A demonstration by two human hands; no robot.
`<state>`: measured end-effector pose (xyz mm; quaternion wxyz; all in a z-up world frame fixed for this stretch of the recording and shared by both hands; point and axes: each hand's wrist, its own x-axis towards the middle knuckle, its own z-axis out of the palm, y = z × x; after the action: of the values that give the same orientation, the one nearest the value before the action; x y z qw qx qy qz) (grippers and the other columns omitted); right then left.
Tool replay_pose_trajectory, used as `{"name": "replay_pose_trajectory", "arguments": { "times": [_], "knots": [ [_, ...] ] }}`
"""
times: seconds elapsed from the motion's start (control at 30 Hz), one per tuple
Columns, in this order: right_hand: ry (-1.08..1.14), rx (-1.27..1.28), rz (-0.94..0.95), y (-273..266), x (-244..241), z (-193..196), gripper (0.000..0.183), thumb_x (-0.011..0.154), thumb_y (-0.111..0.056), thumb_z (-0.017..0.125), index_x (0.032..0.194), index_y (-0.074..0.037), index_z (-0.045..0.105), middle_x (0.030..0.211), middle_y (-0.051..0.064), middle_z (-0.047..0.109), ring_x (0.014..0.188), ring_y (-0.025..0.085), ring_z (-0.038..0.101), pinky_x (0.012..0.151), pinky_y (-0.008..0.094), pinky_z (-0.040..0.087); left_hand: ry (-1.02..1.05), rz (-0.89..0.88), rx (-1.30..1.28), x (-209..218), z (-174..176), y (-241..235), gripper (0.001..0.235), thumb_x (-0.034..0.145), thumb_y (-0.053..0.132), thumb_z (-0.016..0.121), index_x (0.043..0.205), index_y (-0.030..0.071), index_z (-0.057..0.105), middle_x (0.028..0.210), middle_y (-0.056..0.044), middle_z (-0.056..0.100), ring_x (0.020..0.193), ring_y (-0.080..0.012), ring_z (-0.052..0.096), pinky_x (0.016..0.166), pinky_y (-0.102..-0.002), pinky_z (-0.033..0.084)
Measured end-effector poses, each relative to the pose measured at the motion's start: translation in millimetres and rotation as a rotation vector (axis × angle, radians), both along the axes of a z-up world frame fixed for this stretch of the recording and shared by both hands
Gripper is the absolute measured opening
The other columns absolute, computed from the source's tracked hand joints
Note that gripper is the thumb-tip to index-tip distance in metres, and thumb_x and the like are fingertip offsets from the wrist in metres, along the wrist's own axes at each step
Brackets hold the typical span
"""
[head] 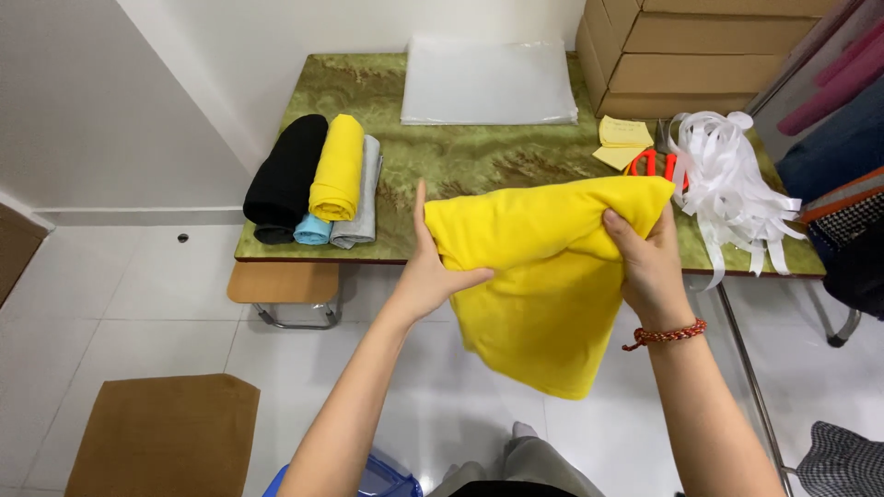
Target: The person takes various garments, including grey pants, black pants, and yellow shirts, from a clothing rack. They lay each item on a table, fold them neatly by hand, and place the folded items into a stack.
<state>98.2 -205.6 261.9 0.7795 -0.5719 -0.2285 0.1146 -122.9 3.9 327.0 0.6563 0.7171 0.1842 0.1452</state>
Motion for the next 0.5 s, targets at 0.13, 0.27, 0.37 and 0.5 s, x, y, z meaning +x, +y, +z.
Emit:
{"name": "replay_pose_trajectory", "arguments": {
  "times": [0.13, 0.27, 0.37, 0.5],
  "knots": [
    [-0.017, -0.13, 0.008, -14, -9, 9, 0.056, 0.092, -0.001, 0.079, 0.138, -0.009, 0.048, 0.113, 0.01, 0.066, 0.1, 0.028, 0.073, 0.082, 0.046, 0.064, 0.082, 0.044, 0.02, 10, -54, 28, 0.122, 0.077, 0.021, 0.09, 0.168, 0.017, 0.01, 0.166, -0.031, 0.031, 0.154, -0.05, 0.034, 0.12, -0.061, 0.042],
    [0.012, -0.179, 0.039, -22, -6, 6, 0.056, 0.088, 0.003, 0.081, 0.129, -0.009, 0.045, 0.105, 0.014, 0.067, 0.092, 0.033, 0.075, 0.073, 0.048, 0.064, 0.058, -0.009, -0.026, 10, -64, 37, 0.116, 0.071, 0.028, 0.098, 0.166, 0.01, 0.033, 0.164, -0.025, 0.045, 0.155, -0.0447, 0.037, 0.123, -0.059, 0.037],
    [0.026, -0.183, 0.05, -13, 3, 6, 0.053, 0.091, 0.002, 0.078, 0.129, -0.009, 0.044, 0.105, 0.014, 0.067, 0.093, 0.033, 0.075, 0.075, 0.048, 0.064, 0.136, -0.067, 0.093, 10, -53, 46, 0.122, 0.079, 0.04, 0.093, 0.168, 0.002, 0.018, 0.168, -0.031, 0.032, 0.157, -0.0484, 0.031, 0.126, -0.063, 0.029],
    [0.038, -0.173, 0.082, 6, 45, -32, 0.05, 0.094, 0.003, 0.076, 0.13, -0.009, 0.044, 0.106, 0.013, 0.066, 0.096, 0.033, 0.075, 0.078, 0.049, 0.064, 0.19, -0.054, 0.117, 28, -51, 68, 0.127, 0.081, 0.046, 0.09, 0.17, 0.004, 0.011, 0.169, -0.03, 0.031, 0.157, -0.048, 0.031, 0.125, -0.063, 0.03]
  ]
}}
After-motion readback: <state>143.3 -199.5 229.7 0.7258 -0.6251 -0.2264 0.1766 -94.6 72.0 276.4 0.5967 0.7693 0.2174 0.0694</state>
